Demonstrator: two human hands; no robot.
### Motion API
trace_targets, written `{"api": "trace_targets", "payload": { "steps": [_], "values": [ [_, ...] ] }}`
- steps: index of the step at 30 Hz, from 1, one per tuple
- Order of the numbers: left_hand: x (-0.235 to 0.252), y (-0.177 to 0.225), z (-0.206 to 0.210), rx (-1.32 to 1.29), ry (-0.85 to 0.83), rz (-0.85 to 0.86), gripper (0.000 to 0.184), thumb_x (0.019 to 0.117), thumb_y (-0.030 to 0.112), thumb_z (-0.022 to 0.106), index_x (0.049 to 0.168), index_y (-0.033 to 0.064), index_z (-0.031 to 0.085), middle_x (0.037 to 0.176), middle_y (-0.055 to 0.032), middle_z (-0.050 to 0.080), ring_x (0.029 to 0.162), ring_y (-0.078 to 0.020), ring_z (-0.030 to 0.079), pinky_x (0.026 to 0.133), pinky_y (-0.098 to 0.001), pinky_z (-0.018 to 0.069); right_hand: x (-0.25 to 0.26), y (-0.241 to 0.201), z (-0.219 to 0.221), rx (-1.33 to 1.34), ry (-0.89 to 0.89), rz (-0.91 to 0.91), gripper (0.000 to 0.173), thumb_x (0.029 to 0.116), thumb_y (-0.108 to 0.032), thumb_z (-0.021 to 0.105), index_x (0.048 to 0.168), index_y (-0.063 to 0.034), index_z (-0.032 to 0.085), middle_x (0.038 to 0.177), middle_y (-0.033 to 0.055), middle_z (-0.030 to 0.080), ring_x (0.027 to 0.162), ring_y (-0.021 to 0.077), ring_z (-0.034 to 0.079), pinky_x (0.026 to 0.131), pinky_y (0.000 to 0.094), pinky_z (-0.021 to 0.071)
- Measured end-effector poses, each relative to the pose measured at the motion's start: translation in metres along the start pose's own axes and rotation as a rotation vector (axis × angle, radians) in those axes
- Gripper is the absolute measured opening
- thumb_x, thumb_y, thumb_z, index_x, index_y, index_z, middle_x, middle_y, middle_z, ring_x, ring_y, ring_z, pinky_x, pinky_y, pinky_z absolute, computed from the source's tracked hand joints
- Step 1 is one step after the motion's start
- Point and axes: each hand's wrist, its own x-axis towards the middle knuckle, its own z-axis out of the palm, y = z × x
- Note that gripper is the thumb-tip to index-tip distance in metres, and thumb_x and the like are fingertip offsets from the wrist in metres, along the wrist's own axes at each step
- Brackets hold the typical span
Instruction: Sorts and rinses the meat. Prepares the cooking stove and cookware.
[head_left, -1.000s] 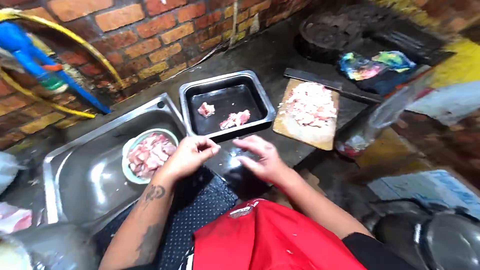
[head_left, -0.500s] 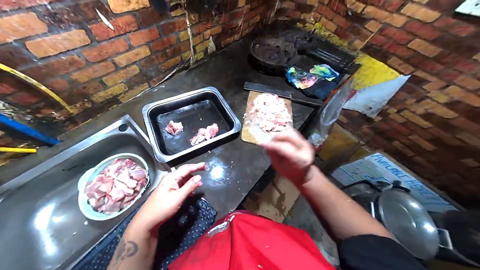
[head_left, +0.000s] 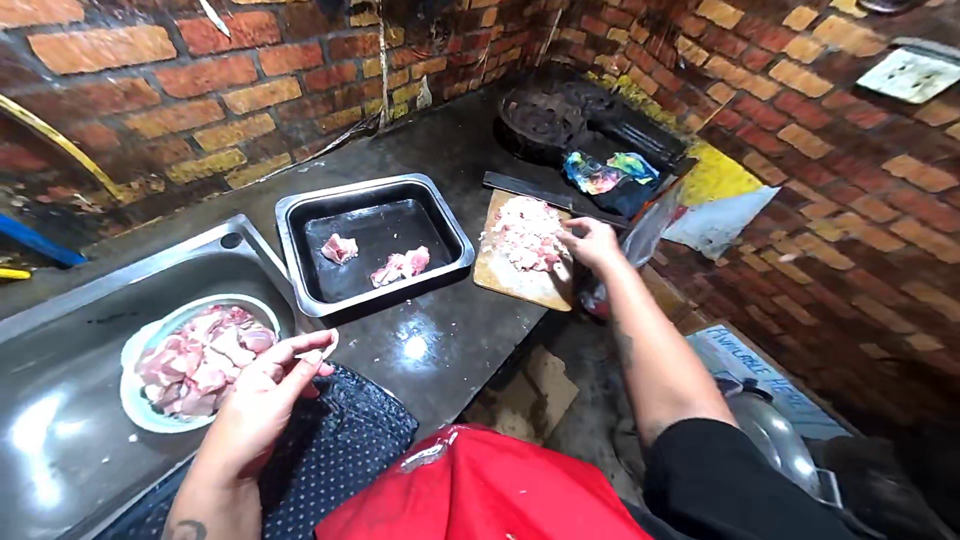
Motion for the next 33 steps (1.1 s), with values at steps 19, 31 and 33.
{"api": "trace_targets", "payload": {
  "steps": [19,31,33],
  "values": [
    [-0.011,-0.018,-0.013,0.067,0.100,-0.030,0.030,0.1003,0.021,0.054,0.123,0.0071,0.068,0.117,-0.0025,0.073,0.084,-0.0088,0.072,0.069,-0.0243,0.0592,0.021,-0.049,0.085,-0.181,-0.129,0.224,0.055,0.0930,-0.043,0.073,0.135,-0.0079,0.067,0.129,0.0295,0.065,0.123,0.0497,0.060,0.101,0.0714,0.0452],
    [0.013,-0.003,-0.017,0.051,0.226,-0.129,0.021,0.1011,0.007,0.061,0.120,0.0020,0.068,0.108,-0.0074,0.072,0.083,-0.0093,0.068,0.076,-0.0252,0.0571,0.004,-0.162,0.135,-0.061,-0.422,-0.503,0.022,0.0900,-0.008,0.076,0.111,-0.0014,0.076,0.118,0.0248,0.069,0.114,0.0418,0.065,0.100,0.0633,0.0490],
    [0.019,-0.001,-0.013,0.068,0.196,-0.119,0.021,0.1015,0.007,0.061,0.121,0.0022,0.067,0.110,-0.0080,0.071,0.086,-0.0098,0.069,0.078,-0.0266,0.0574,0.006,-0.167,0.172,-0.072,-0.607,-0.559,0.041,0.0805,-0.010,0.086,0.120,-0.0111,0.076,0.130,0.0231,0.064,0.124,0.0430,0.059,0.103,0.0658,0.0459]
  ]
}}
